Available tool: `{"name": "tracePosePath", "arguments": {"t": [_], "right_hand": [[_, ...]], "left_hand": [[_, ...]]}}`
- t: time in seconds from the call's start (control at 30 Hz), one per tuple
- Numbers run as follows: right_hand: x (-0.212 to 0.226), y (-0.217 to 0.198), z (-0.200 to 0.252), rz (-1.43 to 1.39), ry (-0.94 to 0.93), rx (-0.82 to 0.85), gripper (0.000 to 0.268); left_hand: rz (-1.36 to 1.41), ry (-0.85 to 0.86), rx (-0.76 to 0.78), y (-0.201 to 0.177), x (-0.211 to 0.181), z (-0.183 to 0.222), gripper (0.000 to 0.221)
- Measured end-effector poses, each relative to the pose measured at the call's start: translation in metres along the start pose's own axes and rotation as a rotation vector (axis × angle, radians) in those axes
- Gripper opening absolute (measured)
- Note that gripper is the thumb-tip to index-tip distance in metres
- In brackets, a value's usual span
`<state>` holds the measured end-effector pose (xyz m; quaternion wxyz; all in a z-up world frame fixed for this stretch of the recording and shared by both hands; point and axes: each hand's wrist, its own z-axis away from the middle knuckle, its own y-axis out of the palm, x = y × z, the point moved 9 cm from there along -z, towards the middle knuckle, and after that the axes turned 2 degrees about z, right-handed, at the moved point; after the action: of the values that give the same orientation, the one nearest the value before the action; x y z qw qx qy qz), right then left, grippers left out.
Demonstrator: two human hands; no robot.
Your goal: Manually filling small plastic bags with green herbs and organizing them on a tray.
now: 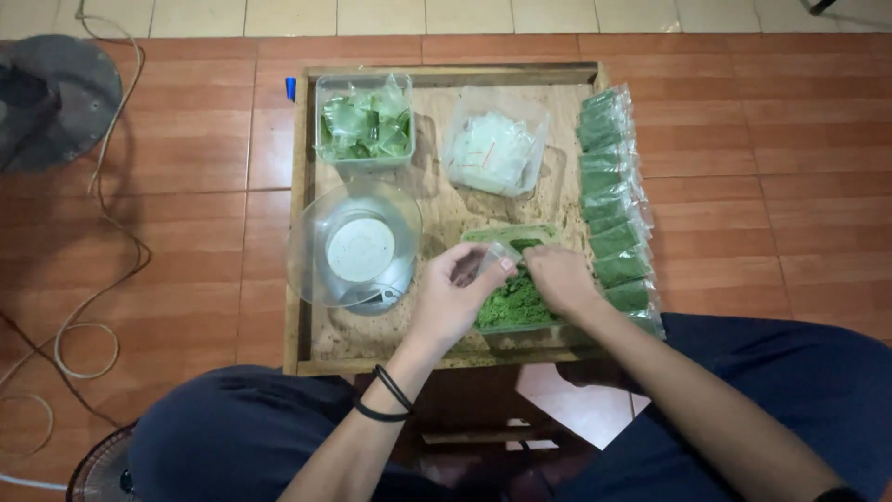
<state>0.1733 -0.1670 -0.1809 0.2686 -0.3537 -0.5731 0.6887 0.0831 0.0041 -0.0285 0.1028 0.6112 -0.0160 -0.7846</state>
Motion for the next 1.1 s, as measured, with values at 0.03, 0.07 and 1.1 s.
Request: {"name": "tracePosePath", "arguments": {"t": [0.03,0.07,1.1], "right_hand": [[-0.001,0.0,-0.003,0.004,0.003,-0.004,0.011],[0.003,-0.001,-0.003,0.037,-0.029,-0.009,0.012],[0.0,-0.038,-0.001,-0.193,0.044,0.009,0.023]], "left_hand": [[0.0,0.005,0.003,0.0,-0.002,-0.002,0.035],[0.017,0.004,0.006,0.001,-0.002,0.0,0.032],[-0.046,0.018,-0.114,-0.009,0.01,-0.002,0.054]]}}
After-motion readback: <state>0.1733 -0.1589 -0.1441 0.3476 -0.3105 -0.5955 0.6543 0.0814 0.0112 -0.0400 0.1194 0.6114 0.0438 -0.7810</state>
